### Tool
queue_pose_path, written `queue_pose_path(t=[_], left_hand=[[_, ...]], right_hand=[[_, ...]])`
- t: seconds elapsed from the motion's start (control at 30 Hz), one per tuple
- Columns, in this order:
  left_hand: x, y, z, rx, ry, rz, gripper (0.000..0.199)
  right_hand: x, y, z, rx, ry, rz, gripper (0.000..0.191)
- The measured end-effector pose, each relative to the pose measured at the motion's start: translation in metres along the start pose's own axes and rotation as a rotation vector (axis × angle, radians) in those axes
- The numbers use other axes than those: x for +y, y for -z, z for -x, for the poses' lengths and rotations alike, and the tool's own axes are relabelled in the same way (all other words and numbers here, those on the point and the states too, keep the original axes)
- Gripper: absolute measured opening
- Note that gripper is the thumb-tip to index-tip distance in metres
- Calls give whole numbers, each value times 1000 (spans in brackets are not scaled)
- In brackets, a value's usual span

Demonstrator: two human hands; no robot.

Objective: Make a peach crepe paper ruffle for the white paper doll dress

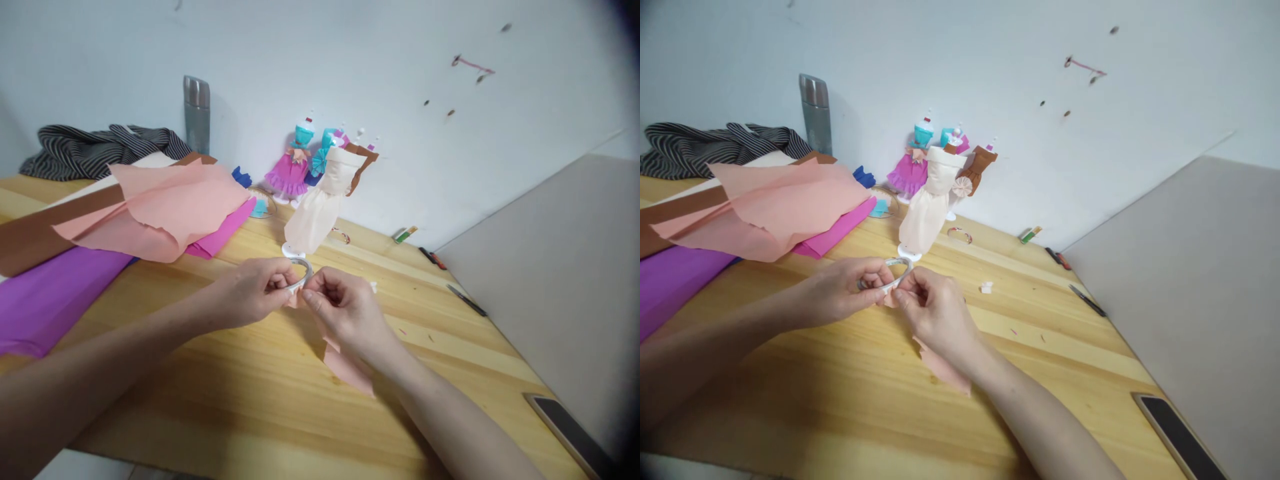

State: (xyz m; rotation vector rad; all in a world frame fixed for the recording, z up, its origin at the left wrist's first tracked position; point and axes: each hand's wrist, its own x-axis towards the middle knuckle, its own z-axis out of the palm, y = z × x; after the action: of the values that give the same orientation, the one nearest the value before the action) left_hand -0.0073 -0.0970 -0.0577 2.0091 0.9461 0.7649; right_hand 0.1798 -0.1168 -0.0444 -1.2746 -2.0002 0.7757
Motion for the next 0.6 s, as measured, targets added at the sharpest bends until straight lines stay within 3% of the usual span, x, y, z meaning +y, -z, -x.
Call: queue_pose_path(t=[0.6], left_hand=[[-1, 0, 0, 35, -21, -42, 10]], right_hand=[[-1, -1, 2, -51, -14, -12, 14]])
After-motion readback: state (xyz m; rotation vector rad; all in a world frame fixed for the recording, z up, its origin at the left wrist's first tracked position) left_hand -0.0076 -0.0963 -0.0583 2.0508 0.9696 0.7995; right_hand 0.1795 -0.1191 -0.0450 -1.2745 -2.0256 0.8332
